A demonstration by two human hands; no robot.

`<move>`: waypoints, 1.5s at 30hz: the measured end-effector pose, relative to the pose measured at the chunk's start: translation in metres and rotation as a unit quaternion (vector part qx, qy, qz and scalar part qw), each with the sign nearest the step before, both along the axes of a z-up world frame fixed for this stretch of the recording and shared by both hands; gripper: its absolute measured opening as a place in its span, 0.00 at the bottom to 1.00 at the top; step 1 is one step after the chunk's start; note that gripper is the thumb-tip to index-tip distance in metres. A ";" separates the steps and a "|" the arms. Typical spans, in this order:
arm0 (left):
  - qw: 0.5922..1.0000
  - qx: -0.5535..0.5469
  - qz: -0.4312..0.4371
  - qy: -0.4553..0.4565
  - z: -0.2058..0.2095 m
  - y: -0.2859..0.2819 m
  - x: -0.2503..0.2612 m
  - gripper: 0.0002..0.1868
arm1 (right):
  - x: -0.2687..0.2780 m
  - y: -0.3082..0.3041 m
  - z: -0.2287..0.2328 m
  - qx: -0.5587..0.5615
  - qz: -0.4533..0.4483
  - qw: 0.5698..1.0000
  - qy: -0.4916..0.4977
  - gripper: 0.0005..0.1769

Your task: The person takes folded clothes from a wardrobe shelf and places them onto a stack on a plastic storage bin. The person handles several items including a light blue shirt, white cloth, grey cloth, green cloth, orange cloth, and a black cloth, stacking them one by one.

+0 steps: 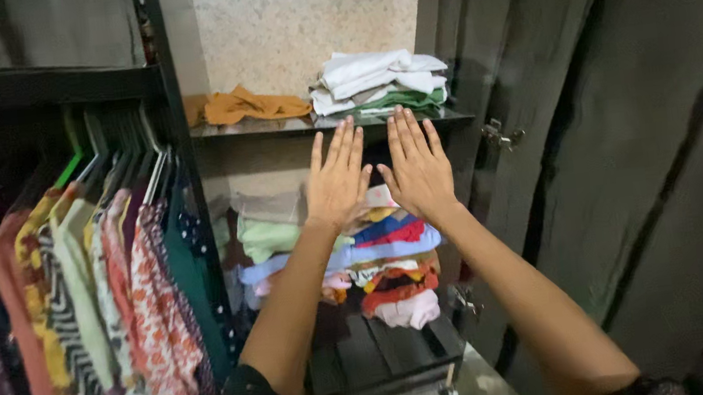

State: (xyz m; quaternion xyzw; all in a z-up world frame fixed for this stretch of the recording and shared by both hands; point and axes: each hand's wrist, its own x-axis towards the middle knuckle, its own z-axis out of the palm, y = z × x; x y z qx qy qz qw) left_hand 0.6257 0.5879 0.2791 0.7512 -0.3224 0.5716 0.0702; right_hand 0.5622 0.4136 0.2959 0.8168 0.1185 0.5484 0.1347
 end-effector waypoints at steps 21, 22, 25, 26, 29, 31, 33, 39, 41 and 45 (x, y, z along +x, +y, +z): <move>0.999 0.008 -0.040 -0.006 0.096 -0.057 0.232 0.39 | 0.219 -0.078 0.114 -0.074 -0.006 0.996 0.053 0.44; 0.999 0.016 -0.035 -0.008 0.099 -0.057 0.236 0.38 | 0.226 -0.082 0.116 -0.064 0.016 0.996 0.053 0.40; 0.999 0.042 -0.033 -0.007 0.118 -0.053 0.240 0.38 | 0.249 -0.090 0.131 -0.033 0.048 0.996 0.069 0.31; 0.998 0.051 -0.039 -0.001 0.125 -0.050 0.238 0.39 | 0.254 -0.093 0.138 -0.023 0.037 0.995 0.087 0.28; 0.996 0.031 -0.044 0.070 0.145 -0.048 0.234 0.33 | 0.264 -0.098 0.161 0.001 0.043 0.993 0.114 0.25; 0.995 0.008 -0.043 0.093 0.155 -0.050 0.235 0.25 | 0.266 -0.098 0.174 0.022 0.050 0.990 0.131 0.24; 0.996 -0.008 -0.042 0.073 0.163 -0.053 0.238 0.17 | 0.263 -0.098 0.187 0.051 0.046 0.985 0.155 0.21; 0.996 -0.019 -0.046 0.076 0.190 -0.057 0.245 0.17 | 0.257 -0.100 0.214 0.133 0.093 0.956 0.245 0.16; 0.992 -0.020 -0.049 0.118 0.197 -0.058 0.243 0.18 | 0.260 -0.103 0.222 0.132 0.106 0.954 0.246 0.16; 0.985 -0.023 -0.072 0.158 0.205 -0.058 0.242 0.19 | 0.272 -0.107 0.233 0.136 0.125 0.952 0.242 0.16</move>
